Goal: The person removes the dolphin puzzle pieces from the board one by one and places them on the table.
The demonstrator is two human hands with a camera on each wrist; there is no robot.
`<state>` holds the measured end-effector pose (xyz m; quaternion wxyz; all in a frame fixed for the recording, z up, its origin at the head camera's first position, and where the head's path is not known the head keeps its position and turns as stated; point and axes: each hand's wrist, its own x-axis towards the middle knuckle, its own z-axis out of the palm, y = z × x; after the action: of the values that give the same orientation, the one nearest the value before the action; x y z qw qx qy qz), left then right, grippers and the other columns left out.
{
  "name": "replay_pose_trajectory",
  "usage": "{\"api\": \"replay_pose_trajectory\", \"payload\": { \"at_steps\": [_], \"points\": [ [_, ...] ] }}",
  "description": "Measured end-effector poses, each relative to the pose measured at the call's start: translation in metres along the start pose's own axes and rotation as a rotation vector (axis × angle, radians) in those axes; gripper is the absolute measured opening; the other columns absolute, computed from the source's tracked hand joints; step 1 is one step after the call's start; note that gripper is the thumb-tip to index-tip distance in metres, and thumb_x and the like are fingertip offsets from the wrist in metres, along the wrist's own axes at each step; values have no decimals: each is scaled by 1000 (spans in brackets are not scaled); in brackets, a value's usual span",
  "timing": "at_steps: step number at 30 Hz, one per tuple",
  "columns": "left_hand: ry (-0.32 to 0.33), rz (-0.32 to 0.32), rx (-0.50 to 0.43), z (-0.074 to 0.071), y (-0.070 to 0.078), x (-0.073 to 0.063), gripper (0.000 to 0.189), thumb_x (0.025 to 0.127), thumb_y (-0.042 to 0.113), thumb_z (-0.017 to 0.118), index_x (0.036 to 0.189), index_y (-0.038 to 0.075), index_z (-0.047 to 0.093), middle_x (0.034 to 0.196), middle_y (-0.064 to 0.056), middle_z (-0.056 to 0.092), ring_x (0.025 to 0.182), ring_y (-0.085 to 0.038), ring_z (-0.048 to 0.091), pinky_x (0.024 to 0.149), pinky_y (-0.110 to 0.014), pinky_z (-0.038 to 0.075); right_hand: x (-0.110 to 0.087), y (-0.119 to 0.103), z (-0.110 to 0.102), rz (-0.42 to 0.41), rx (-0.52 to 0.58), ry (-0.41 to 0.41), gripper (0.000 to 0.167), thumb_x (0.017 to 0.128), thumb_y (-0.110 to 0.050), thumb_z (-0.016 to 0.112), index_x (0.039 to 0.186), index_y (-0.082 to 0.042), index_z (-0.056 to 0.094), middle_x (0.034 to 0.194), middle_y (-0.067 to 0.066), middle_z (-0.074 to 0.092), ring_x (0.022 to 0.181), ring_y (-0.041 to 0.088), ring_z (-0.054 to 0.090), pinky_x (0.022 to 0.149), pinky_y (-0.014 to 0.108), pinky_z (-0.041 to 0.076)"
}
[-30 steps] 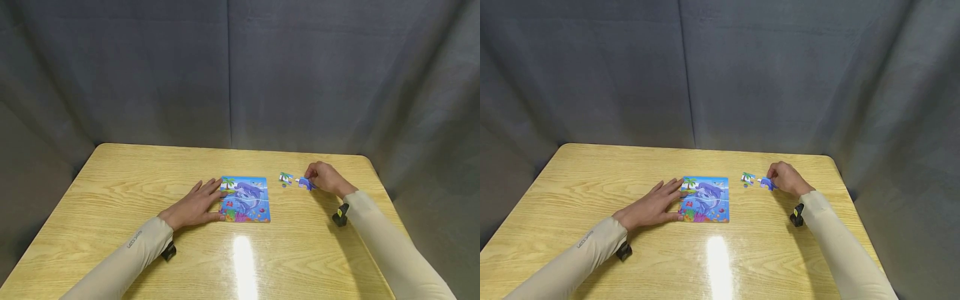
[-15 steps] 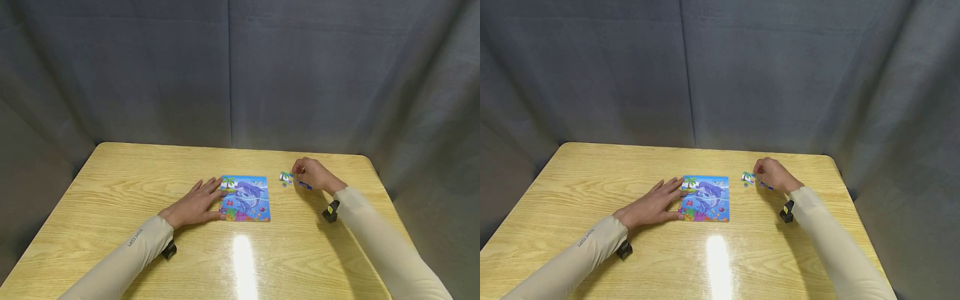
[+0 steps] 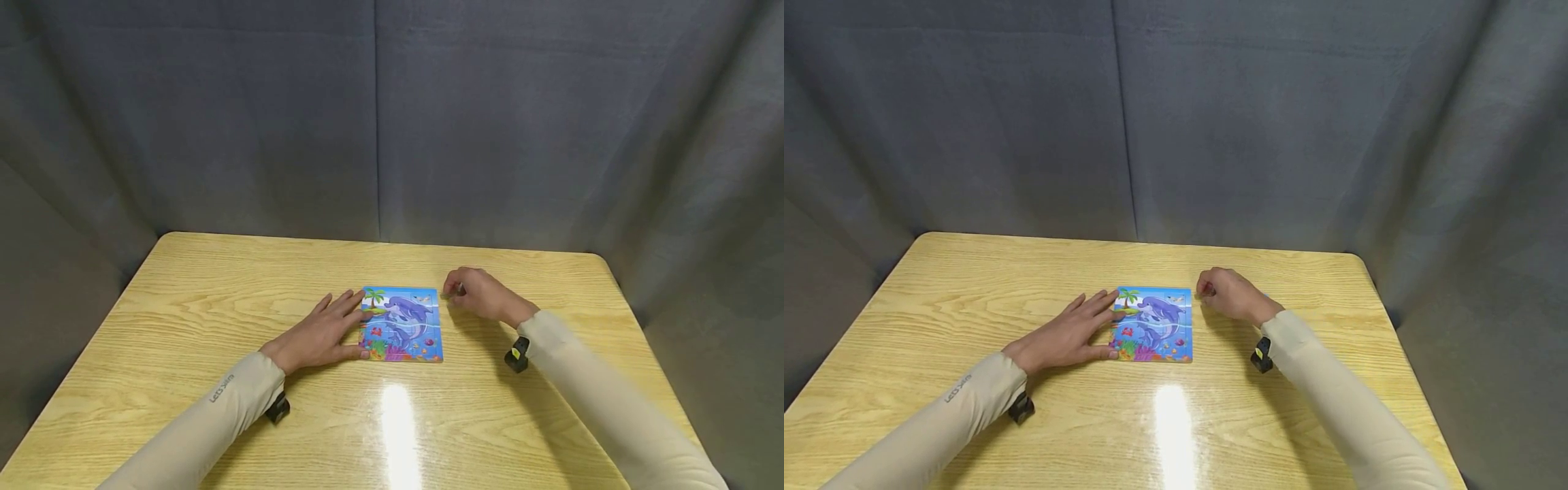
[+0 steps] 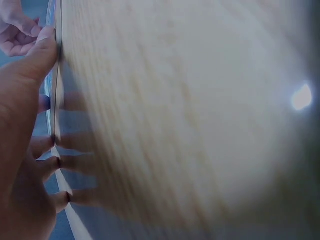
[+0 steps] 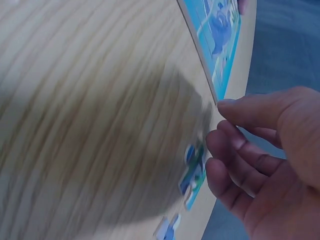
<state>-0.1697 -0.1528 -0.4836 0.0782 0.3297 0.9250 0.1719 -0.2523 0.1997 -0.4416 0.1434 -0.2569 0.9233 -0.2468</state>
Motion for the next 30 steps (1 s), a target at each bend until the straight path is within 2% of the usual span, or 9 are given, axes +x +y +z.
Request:
{"api": "replay_pose_trajectory", "payload": {
  "at_steps": [4,10,17,23,30],
  "points": [
    [1,2,-1,-1,0,0,76,101,63,63,160,17,49,179,-18,20,167,-42,19,133,-70,16,1,-8,5,0,21,-13,20,100,-2,71,119,-5,72,117,12,72,99,23,66,84,38,56],
    [0,-1,-10,0,0,0,76,101,62,63,161,17,48,179,-18,19,167,-41,18,133,-69,15,5,-15,13,-35,-16,-15,27,100,-5,72,127,-3,70,119,13,68,94,21,62,83,37,54],
    [-4,-2,-3,1,0,0,76,101,64,62,160,17,49,179,-17,19,167,-41,19,133,-69,15,7,-21,21,-62,-63,-64,33,103,-13,71,134,-3,69,121,13,61,92,18,59,83,34,52],
    [-2,-6,-3,2,-1,0,76,101,65,62,160,18,49,180,-16,18,167,-40,19,133,-69,15,9,-27,21,-61,-109,-71,35,103,-15,70,136,-3,69,123,13,61,96,18,62,86,37,55],
    [-1,-8,-4,2,-1,0,76,101,64,62,161,18,49,180,-16,18,167,-41,18,133,-69,15,10,-33,20,-52,-182,-92,37,103,-16,71,137,-4,69,122,11,61,96,19,60,87,39,56]
  ]
}}
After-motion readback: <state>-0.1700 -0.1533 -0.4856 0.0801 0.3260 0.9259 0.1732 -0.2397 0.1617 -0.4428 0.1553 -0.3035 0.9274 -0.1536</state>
